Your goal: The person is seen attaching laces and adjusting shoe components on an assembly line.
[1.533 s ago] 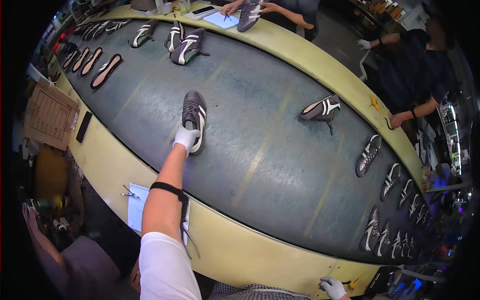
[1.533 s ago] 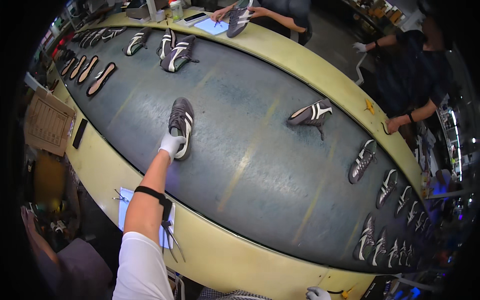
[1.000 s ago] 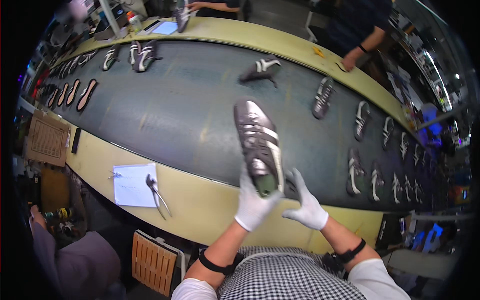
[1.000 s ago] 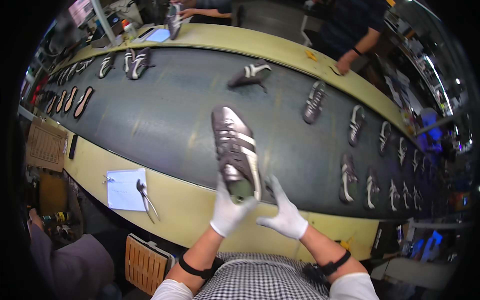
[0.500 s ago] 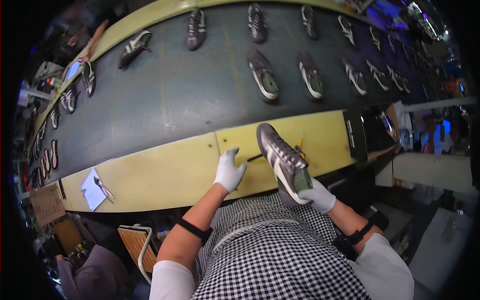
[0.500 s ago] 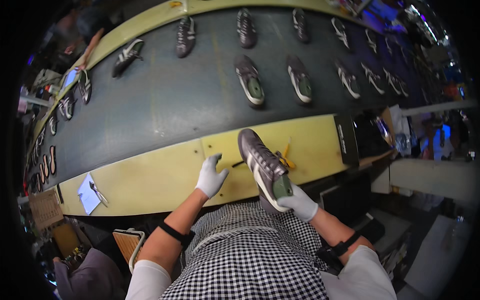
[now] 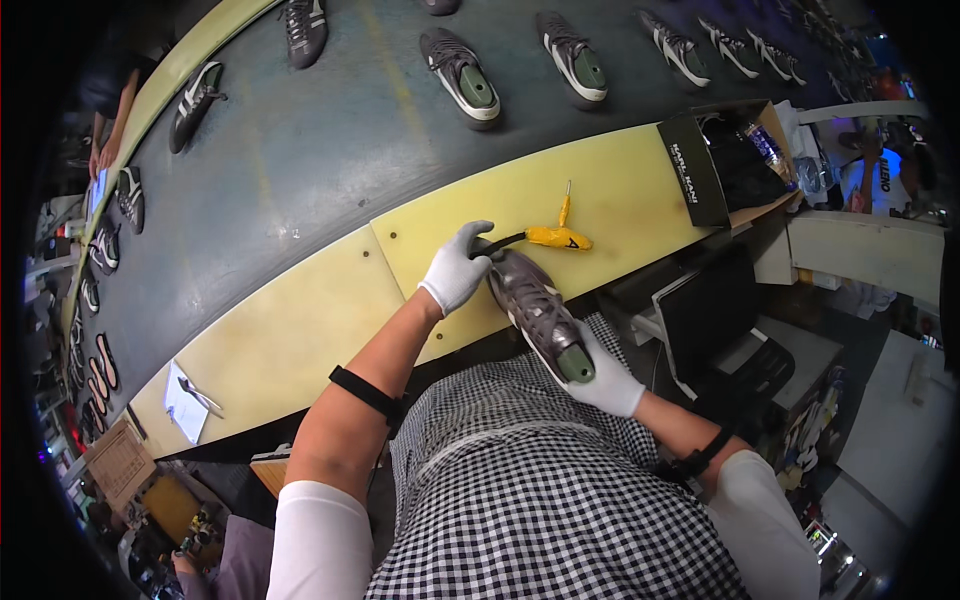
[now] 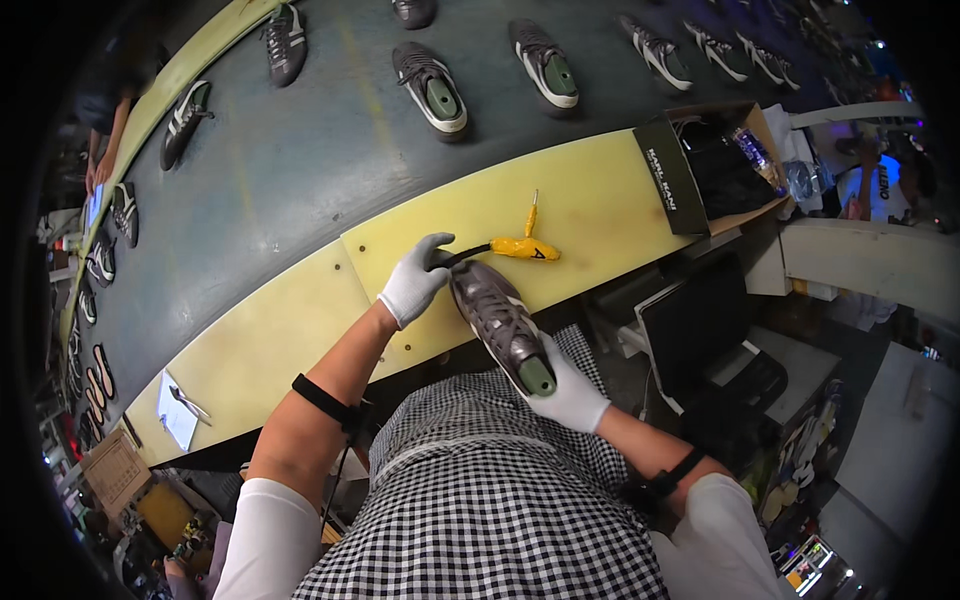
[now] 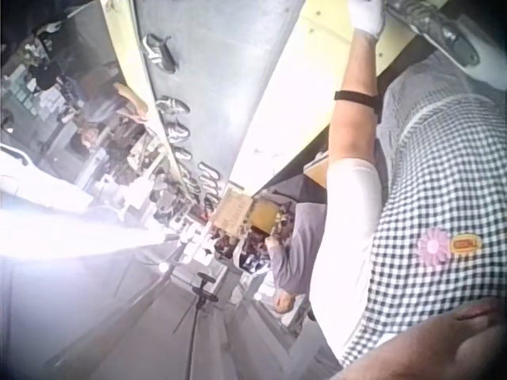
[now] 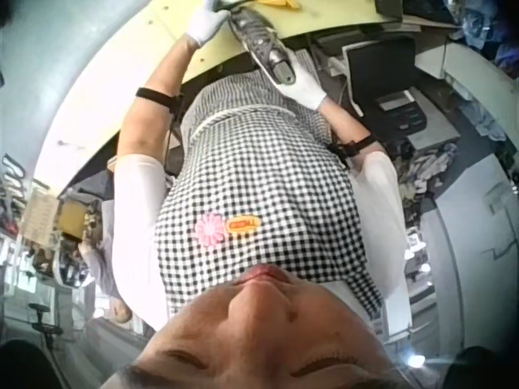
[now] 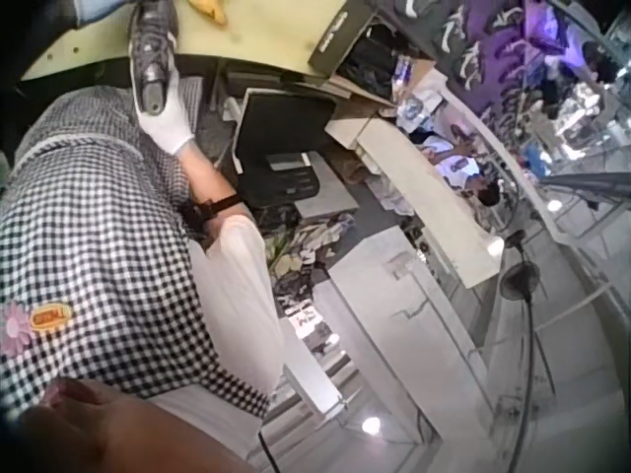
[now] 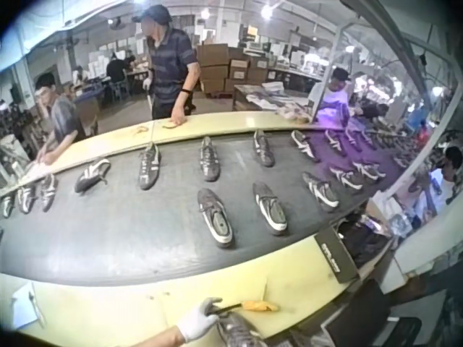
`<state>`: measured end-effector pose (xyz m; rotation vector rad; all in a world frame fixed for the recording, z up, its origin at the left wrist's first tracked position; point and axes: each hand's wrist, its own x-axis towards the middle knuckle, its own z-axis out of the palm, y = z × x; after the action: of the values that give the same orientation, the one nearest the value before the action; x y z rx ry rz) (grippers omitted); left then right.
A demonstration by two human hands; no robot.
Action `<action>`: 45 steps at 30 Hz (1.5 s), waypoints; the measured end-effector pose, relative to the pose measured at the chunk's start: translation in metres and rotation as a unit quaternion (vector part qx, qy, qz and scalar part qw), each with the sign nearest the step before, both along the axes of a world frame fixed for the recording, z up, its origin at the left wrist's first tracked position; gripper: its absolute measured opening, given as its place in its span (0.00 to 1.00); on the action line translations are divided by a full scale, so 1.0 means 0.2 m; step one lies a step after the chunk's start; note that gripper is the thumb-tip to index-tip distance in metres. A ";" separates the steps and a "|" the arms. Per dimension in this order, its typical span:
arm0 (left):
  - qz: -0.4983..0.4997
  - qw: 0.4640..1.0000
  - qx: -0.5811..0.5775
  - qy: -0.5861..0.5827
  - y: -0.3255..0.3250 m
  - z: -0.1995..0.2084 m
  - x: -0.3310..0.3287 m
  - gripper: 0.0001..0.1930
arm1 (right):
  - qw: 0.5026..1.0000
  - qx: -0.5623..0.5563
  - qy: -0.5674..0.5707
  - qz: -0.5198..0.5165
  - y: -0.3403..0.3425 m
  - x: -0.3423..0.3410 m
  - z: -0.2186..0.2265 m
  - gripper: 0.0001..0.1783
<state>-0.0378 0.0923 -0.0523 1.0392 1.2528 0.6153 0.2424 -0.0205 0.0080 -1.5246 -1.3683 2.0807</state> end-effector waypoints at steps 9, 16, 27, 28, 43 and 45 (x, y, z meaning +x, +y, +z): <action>-0.044 0.950 0.209 0.226 -0.17 0.09 -0.09 0.23 | 0.931 0.187 -0.274 0.152 0.08 -0.32 -0.17 0.55; -0.127 0.914 0.189 0.337 -0.14 0.27 0.10 0.21 | 0.918 0.144 -0.258 0.265 0.18 -0.30 -0.09 0.67; -0.083 0.909 0.249 0.324 -0.25 0.32 0.16 0.08 | 0.975 0.138 -0.091 0.151 0.43 -0.18 -0.10 0.36; -0.080 0.883 0.295 0.356 -0.27 0.35 0.15 0.08 | 0.967 0.166 -0.090 0.171 0.44 -0.18 -0.09 0.31; 0.130 0.991 0.023 -0.021 -0.30 0.91 0.12 0.15 | 0.919 0.204 0.058 0.332 0.60 -0.38 0.13 0.15; 0.131 0.989 0.063 -0.010 -0.30 0.77 0.07 0.15 | 0.943 0.263 0.076 0.187 0.64 -0.42 0.16 0.14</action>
<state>-0.0234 0.0324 0.1023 0.9770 1.3582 0.9150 0.1580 0.1073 0.0403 -0.9205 -2.0596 1.7472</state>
